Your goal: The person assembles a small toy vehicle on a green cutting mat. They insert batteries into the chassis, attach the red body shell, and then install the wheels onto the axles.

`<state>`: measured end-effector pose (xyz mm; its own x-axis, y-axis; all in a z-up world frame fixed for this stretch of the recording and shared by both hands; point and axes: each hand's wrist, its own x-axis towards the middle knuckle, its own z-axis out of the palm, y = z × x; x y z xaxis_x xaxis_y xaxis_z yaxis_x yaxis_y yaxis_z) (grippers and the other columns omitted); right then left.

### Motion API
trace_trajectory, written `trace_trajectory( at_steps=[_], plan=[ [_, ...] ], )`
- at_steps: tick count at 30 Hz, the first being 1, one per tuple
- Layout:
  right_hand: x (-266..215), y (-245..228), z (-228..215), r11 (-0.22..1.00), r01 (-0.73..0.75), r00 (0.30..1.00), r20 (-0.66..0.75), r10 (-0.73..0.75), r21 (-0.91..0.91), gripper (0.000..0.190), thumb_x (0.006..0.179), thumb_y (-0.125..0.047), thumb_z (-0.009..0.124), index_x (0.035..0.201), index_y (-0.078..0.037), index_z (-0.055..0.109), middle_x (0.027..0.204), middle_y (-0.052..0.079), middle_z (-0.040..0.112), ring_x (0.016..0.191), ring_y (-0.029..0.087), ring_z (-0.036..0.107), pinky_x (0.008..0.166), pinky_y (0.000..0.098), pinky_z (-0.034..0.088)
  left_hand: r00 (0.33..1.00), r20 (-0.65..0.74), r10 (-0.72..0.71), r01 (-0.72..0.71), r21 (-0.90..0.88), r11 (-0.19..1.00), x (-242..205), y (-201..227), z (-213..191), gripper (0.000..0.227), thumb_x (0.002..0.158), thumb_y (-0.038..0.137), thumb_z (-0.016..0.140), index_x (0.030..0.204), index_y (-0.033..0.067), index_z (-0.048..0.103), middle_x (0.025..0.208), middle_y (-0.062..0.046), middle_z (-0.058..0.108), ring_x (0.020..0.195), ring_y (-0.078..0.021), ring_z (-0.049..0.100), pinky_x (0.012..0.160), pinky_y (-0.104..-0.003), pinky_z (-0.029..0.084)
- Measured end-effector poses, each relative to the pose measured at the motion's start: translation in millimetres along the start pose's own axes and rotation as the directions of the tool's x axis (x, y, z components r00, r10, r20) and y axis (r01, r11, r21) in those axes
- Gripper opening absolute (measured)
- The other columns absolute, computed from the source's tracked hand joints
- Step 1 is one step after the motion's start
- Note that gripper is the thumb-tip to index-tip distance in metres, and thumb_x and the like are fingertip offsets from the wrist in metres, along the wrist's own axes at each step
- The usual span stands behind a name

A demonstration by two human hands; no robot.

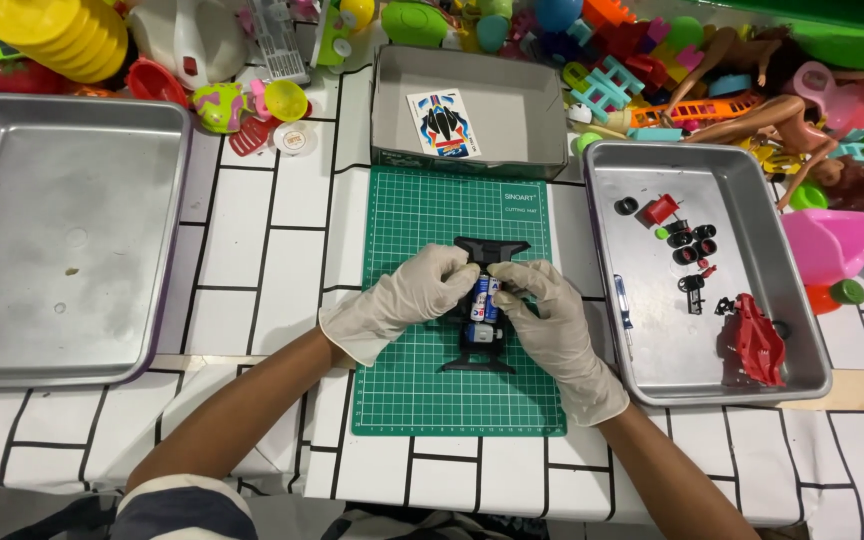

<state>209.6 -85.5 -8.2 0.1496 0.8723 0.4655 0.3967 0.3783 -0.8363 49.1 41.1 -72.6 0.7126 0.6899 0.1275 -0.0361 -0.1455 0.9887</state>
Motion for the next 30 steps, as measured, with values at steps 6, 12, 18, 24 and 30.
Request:
trace_trajectory(
  at_steps=[6, 12, 18, 24, 30],
  plan=[
    [1, -1, 0, 1.0, -0.009, 1.0, 0.002, 0.009, 0.002, 0.029, 0.086, 0.009, 0.075, 0.114, 0.003, 0.074, 0.09, 0.011, 0.065, 0.077, 0.017, 0.071, 0.07, 0.0308, 0.063, 0.999, 0.033, 0.02, -0.019, -0.026, 0.999, 0, 5, -1, 0.036, 0.095, 0.013, 0.061, 0.06, 0.0127, 0.051, 0.047, 0.007, 0.048, 0.044, -0.0024, 0.035, 0.04, -0.02, 0.026],
    [0, -5, -2, 0.971, -0.215, 0.976, -0.024, 0.219, 0.1, 0.036, 0.084, 0.008, 0.077, 0.118, -0.001, 0.073, 0.091, 0.003, 0.063, 0.079, 0.008, 0.065, 0.073, 0.0227, 0.06, 0.995, 0.096, -0.041, 0.051, -0.104, 0.993, -9, 46, -7, 0.031, 0.102, 0.018, 0.052, 0.071, 0.0124, 0.051, 0.057, 0.004, 0.048, 0.053, -0.0055, 0.041, 0.047, -0.021, 0.035],
    [3, -15, 3, 0.881, -0.385, 0.913, -0.029, 0.408, 0.275, 0.047, 0.086, 0.006, 0.076, 0.13, -0.006, 0.065, 0.096, 0.001, 0.061, 0.079, 0.005, 0.062, 0.071, 0.0201, 0.057, 0.96, 0.087, -0.267, 0.281, -0.303, 0.911, -15, 33, -2, 0.022, 0.101, 0.019, 0.059, 0.098, -0.0014, 0.067, 0.075, -0.012, 0.069, 0.064, -0.018, 0.067, 0.059, -0.03, 0.058],
    [17, -32, -1, 0.848, -0.451, 0.873, -0.061, 0.484, 0.278, 0.052, 0.082, 0.008, 0.079, 0.13, -0.004, 0.065, 0.101, 0.004, 0.061, 0.077, 0.007, 0.059, 0.064, 0.0183, 0.055, 0.965, -0.088, -0.247, 0.179, -0.466, 0.866, -21, 93, 8, 0.043, 0.089, 0.007, 0.075, 0.124, -0.006, 0.056, 0.089, -0.022, 0.073, 0.072, -0.0233, 0.075, 0.061, -0.035, 0.065],
    [11, -23, 6, 0.842, -0.5, 0.847, -0.089, 0.525, 0.205, 0.047, 0.081, 0.002, 0.083, 0.126, -0.009, 0.074, 0.106, 0.002, 0.063, 0.085, 0.005, 0.06, 0.077, 0.0165, 0.056, 0.92, -0.274, -0.28, 0.179, -0.343, 0.922, -35, 87, 11, 0.068, 0.084, 0.002, 0.078, 0.14, 0.0049, 0.039, 0.117, -0.025, 0.07, 0.082, -0.0155, 0.074, 0.067, -0.024, 0.064]
  ],
)
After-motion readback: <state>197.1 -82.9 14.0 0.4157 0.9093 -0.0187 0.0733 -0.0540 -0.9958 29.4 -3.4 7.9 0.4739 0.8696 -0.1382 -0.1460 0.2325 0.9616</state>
